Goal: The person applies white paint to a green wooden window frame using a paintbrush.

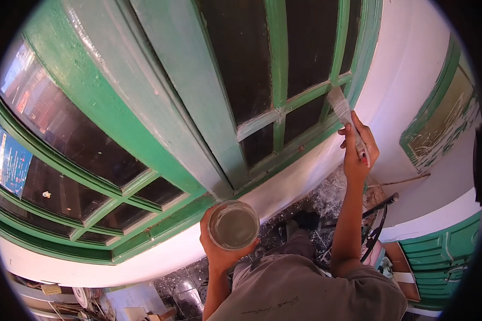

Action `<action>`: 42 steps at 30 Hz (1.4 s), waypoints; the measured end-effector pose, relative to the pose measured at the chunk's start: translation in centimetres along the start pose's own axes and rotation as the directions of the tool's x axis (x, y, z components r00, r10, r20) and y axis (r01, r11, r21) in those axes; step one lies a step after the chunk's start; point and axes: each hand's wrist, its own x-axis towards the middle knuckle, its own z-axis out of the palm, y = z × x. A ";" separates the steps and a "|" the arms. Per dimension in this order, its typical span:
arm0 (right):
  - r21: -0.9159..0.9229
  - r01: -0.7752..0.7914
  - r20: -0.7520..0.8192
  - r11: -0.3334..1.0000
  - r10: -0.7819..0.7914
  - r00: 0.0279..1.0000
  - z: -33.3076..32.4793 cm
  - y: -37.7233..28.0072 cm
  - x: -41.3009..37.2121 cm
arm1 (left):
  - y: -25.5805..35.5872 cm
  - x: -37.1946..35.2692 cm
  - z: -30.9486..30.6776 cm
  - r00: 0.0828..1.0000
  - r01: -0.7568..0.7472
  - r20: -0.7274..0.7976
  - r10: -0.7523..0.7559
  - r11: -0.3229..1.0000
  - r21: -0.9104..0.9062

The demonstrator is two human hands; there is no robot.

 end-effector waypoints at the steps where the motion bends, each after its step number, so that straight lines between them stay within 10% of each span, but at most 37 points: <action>1: -0.043 0.028 0.013 0.999 -0.027 1.000 0.1 -0.2 0.1 | 0.1 0.2 0.3 1.000 0.006 0.009 -0.006 1.000 -0.008; 6: 0.043 0.265 0.297 0.963 -0.265 0.917 0.9 -2.9 -0.9 | 0.1 1.0 2.7 1.000 -0.024 0.004 0.024 1.000 -0.013; 10: 0.245 -0.061 0.525 0.968 -0.080 0.847 -0.6 -3.2 -0.7 | -0.5 1.7 4.2 0.999 -0.009 0.044 0.007 0.999 0.036; 16: 0.269 -0.271 0.350 0.924 0.168 0.922 -1.7 2.1 2.8 | -0.9 2.6 6.4 0.997 -0.048 0.056 0.045 0.997 0.055; 21: -0.055 -0.021 0.042 0.998 0.024 0.999 -2.5 3.7 4.4 | -0.7 3.5 7.7 0.999 -0.013 0.043 0.011 1.000 0.025; 24: -0.047 0.258 0.262 0.965 -0.237 0.935 -2.0 2.5 4.4 | -0.8 4.0 8.3 0.999 -0.002 0.053 0.001 0.999 0.032; 29: 0.309 -0.086 0.559 0.947 -0.108 0.822 -2.2 0.6 3.8 | -1.0 4.8 9.4 0.999 -0.001 0.049 0.001 1.000 0.005; 33: 0.246 -0.317 0.452 0.916 0.181 0.874 -2.9 2.6 4.9 | -1.0 5.2 9.6 0.997 -0.019 0.077 0.018 1.000 0.018; 37: -0.030 0.024 0.097 0.999 -0.021 0.995 -3.2 4.8 5.8 | -1.3 5.5 9.7 0.996 -0.040 0.083 0.038 0.999 0.020; 42: 0.033 0.201 0.338 0.979 -0.201 0.919 -2.4 2.2 4.7 | -1.1 5.5 10.3 0.997 -0.003 0.072 0.004 1.000 -0.021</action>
